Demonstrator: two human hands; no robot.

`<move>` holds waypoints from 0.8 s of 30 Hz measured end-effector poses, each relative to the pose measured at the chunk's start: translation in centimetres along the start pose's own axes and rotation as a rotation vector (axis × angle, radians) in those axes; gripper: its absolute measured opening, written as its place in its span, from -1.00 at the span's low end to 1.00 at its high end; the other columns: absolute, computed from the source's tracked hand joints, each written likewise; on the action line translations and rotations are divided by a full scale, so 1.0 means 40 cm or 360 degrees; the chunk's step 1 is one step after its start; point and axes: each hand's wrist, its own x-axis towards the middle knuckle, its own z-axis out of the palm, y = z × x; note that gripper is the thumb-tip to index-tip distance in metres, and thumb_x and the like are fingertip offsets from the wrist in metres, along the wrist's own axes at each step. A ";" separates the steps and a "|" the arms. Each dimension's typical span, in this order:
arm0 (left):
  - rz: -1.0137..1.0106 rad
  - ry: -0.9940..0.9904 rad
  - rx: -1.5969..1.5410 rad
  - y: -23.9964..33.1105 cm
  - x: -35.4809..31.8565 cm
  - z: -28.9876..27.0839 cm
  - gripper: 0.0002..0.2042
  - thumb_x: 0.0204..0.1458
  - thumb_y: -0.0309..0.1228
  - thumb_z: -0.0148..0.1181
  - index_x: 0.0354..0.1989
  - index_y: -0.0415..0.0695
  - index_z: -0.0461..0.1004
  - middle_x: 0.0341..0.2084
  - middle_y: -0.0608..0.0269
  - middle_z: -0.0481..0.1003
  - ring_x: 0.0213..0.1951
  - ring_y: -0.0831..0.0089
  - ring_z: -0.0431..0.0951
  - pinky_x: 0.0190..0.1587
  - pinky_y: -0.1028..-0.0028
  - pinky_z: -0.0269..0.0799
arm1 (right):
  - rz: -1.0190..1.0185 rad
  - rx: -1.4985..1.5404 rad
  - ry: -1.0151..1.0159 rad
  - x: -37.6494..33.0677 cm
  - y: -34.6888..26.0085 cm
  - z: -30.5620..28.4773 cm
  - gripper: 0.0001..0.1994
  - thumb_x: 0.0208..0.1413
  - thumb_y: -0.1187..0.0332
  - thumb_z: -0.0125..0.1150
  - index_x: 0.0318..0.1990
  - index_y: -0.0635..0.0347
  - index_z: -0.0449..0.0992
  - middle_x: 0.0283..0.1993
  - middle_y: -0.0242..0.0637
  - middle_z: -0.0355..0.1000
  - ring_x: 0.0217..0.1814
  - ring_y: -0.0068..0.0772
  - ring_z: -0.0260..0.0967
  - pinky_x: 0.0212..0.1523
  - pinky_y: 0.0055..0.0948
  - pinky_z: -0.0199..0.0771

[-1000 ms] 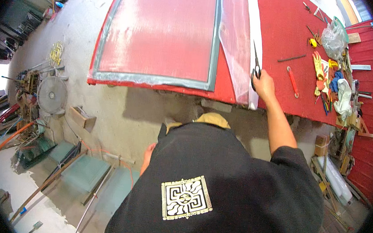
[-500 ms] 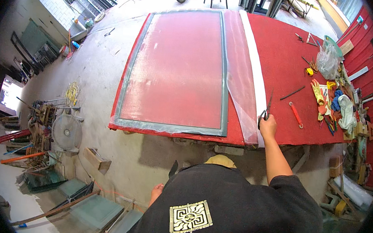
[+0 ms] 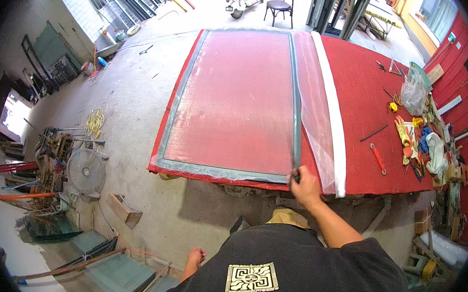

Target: The person cuts a piece of mesh fabric around a frame using a pair of shears, after measuring it with a ruler and marking the cutting line with a tool.

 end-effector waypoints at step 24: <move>-0.0131 0.0164 -0.0375 0.122 -0.319 0.898 -0.67 0.44 -0.15 0.08 0.05 -0.13 0.62 -0.25 0.24 0.61 -0.22 0.37 0.55 -0.16 0.28 0.50 | -0.0794 0.0239 -0.1128 0.131 0.273 0.056 -0.55 0.22 0.03 0.46 -0.13 0.28 0.51 -0.26 0.19 0.60 -0.13 0.41 0.57 -0.11 0.15 0.53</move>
